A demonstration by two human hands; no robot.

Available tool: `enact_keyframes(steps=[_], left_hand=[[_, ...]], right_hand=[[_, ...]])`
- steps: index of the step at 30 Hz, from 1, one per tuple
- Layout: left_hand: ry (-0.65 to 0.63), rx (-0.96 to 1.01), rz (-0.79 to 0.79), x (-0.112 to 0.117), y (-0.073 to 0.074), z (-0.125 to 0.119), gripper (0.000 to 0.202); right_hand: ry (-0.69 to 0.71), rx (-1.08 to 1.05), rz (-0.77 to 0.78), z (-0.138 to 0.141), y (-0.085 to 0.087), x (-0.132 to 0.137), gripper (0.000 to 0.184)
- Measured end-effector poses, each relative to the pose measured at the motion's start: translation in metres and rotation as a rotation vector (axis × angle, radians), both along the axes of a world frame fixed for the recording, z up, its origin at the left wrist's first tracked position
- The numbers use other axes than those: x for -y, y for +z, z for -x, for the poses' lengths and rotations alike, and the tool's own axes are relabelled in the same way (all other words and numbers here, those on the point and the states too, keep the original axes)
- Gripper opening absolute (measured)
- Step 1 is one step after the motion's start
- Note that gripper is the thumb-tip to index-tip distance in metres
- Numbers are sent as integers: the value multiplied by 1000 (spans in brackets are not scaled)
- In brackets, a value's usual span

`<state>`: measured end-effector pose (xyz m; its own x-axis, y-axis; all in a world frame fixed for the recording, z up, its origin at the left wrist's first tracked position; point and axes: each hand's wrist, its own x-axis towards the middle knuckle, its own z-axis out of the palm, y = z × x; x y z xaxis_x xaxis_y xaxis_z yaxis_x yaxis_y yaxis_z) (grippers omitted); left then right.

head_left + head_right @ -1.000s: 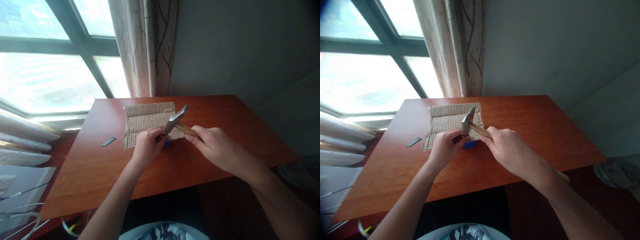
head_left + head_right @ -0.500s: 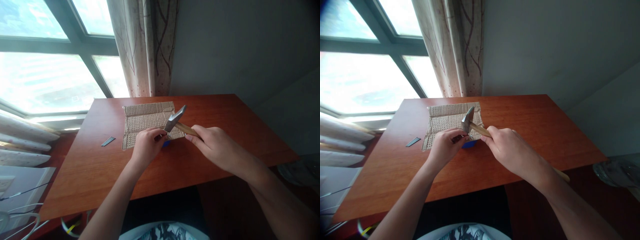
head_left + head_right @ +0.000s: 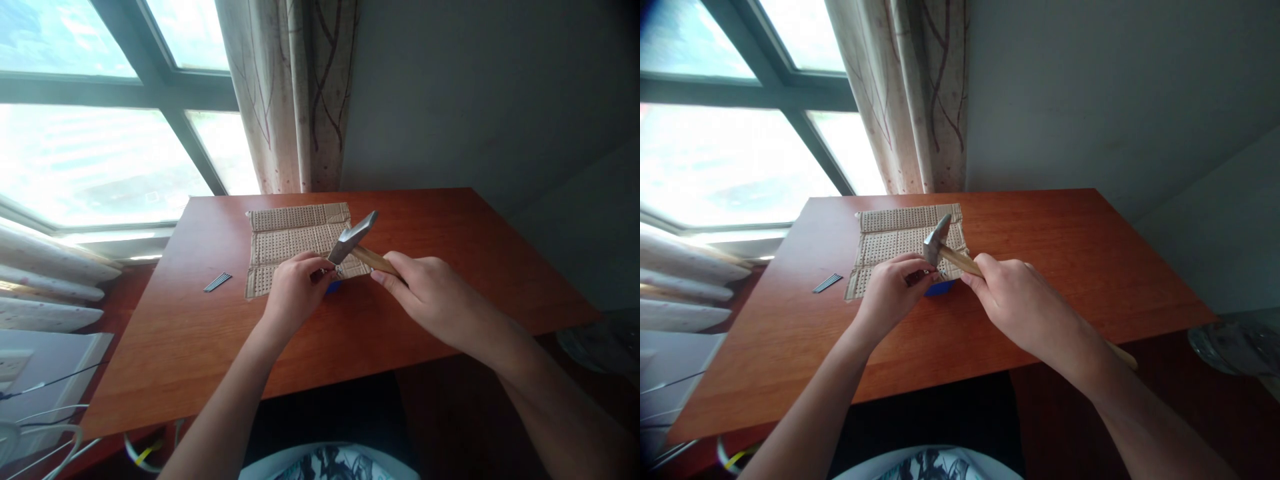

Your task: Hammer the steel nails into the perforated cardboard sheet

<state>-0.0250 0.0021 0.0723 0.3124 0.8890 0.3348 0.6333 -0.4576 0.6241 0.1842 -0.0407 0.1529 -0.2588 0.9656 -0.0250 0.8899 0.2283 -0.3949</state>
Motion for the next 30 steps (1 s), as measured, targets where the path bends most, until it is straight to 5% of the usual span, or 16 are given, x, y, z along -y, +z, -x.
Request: enact_keyframes(steps=[30], left_hand=[[39, -103, 31, 9, 7, 8, 12]], right_hand=[[9, 74, 19, -1, -14, 1, 28]])
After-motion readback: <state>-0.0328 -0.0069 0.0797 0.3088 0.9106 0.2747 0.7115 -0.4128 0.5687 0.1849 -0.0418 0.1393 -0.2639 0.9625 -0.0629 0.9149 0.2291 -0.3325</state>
